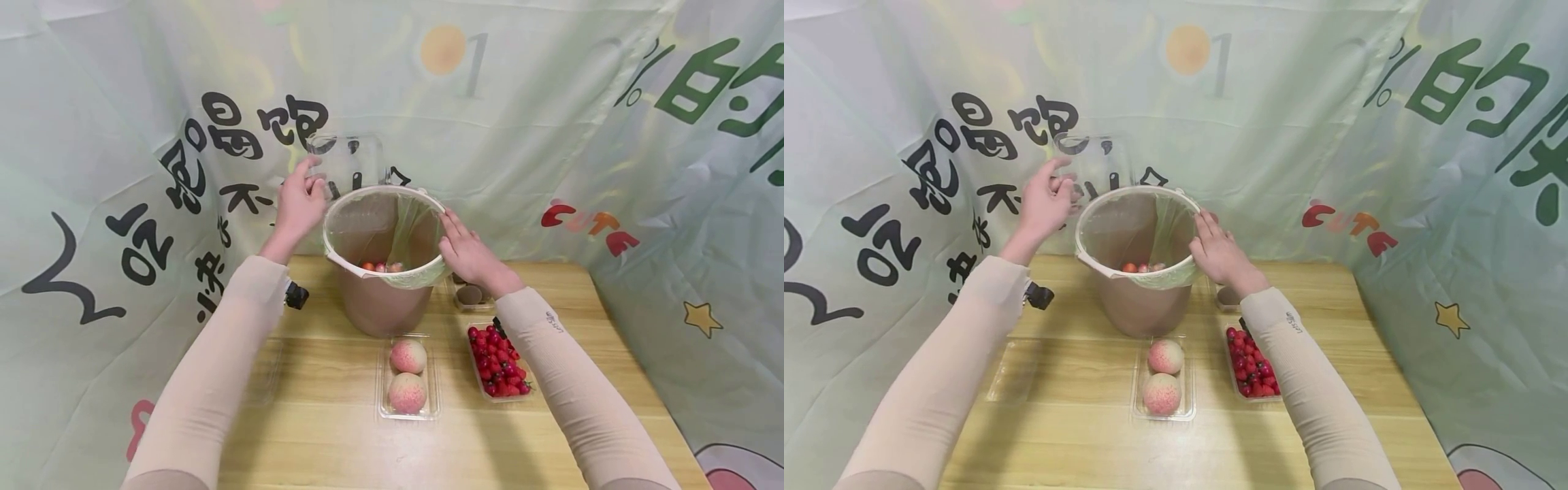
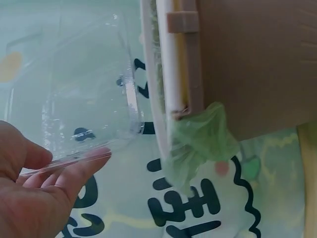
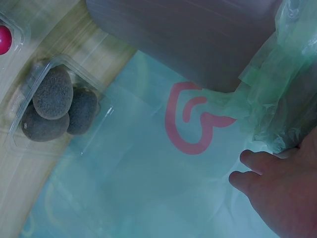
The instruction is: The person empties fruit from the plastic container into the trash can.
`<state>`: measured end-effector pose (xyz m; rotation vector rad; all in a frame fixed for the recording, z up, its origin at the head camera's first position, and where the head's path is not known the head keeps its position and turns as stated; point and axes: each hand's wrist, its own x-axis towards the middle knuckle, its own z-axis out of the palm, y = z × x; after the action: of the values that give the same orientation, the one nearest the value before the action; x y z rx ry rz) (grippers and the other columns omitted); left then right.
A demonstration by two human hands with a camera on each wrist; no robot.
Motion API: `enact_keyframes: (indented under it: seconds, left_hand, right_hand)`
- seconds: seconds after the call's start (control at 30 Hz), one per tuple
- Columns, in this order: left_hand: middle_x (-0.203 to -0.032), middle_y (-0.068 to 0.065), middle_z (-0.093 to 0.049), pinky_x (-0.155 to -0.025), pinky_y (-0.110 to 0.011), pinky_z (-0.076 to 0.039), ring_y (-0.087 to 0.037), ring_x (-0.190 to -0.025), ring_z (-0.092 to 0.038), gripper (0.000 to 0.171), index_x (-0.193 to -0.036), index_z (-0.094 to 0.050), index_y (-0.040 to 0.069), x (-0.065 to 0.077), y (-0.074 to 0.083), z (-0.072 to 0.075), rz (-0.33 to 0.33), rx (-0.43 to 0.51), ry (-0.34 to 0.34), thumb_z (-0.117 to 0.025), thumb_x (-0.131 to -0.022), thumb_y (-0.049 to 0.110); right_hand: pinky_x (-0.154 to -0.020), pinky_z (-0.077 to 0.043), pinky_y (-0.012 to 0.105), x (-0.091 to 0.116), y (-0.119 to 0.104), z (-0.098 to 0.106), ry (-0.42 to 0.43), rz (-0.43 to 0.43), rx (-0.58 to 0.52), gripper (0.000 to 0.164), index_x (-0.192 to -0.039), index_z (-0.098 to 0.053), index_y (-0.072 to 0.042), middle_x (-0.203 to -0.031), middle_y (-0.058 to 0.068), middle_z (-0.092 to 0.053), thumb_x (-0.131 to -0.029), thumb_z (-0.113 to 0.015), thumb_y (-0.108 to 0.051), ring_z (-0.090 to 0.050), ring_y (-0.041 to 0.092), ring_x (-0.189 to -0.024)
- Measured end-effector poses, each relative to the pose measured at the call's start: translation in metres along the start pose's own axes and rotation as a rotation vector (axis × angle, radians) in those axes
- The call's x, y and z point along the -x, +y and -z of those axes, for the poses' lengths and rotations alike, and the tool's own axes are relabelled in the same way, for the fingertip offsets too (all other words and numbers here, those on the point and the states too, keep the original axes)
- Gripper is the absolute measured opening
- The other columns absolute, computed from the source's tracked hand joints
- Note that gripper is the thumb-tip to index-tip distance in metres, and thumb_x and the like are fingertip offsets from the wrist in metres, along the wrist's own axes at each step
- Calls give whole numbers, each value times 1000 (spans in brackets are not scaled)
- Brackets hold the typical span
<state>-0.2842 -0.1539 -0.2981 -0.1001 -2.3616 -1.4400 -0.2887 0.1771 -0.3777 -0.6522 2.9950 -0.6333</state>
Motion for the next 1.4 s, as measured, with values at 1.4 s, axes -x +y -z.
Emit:
enact_keyframes:
  seconds: [1.4]
  left_hand:
    - [-149,-23,-61,-83,-31,-65,-31,-110,-75,45,-156,-49,12,104,-31,79,85,42,-169,-48,-111,12]
  right_hand:
    - [-131,-12,65,-3,4,-3,-4,-3,-15,71,-170,-7,-6,-179,14,1,-108,-13,-39,-7,35,-165]
